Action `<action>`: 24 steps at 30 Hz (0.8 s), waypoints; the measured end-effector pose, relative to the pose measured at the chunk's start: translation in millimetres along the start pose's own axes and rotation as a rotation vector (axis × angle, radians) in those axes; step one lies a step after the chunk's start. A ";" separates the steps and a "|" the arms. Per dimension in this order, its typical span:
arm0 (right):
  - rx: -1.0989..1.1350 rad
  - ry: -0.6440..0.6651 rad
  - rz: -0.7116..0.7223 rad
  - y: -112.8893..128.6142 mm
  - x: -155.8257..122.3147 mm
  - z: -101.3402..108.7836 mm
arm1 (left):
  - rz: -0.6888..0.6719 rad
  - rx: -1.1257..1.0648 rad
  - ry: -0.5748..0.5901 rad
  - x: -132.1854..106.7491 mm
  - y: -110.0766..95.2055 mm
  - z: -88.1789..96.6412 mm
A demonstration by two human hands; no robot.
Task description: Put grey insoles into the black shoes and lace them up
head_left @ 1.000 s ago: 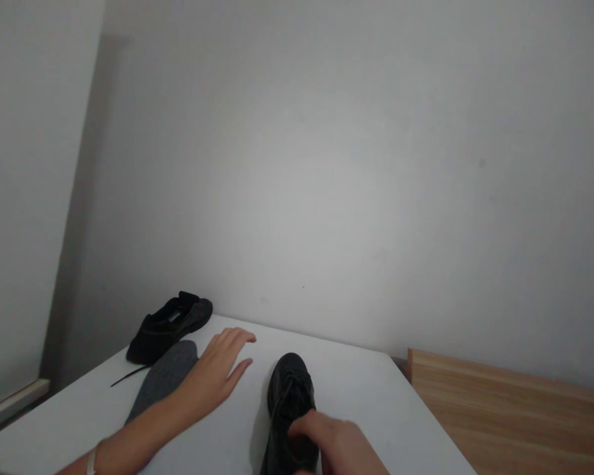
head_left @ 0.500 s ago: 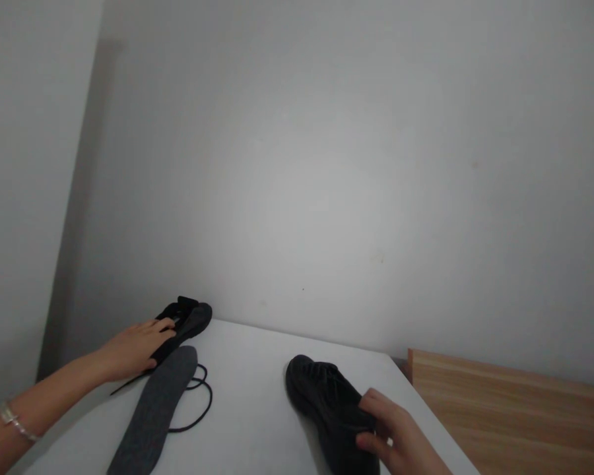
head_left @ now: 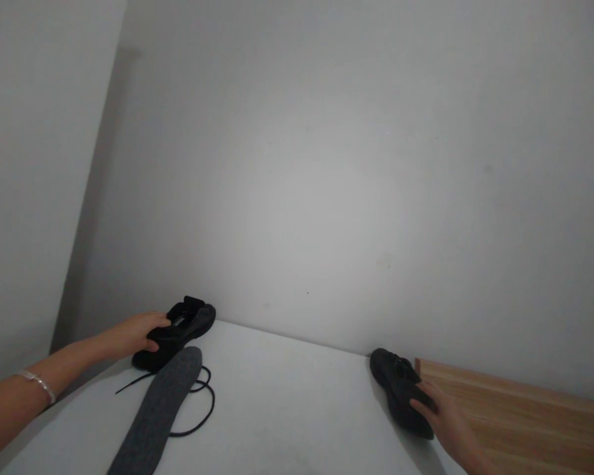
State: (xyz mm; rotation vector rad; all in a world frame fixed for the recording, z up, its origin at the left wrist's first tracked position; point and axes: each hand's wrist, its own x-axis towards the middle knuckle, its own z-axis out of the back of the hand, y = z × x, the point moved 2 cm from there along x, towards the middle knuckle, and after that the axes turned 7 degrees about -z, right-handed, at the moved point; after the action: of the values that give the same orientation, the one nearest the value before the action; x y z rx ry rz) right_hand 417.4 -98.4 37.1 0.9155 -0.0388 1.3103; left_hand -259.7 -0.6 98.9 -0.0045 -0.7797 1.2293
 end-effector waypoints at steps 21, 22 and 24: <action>-0.247 -0.290 0.137 20.6 -18.9 -13.7 | -0.548 0.202 -0.069 3.3 -78.4 12.1; -0.226 -0.297 0.151 35.8 -22.3 -14.8 | -0.565 0.183 -0.086 -3.6 -94.0 9.6; -0.137 -0.252 0.194 73.2 -31.8 -18.7 | -0.574 0.152 -0.084 -21.1 -128.5 1.2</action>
State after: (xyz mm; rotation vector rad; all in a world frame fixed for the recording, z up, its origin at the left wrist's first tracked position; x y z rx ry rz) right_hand 338.0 -114.9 49.0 0.9724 -0.4170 1.3451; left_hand -155.1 -66.2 140.5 0.3738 -0.6928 0.7408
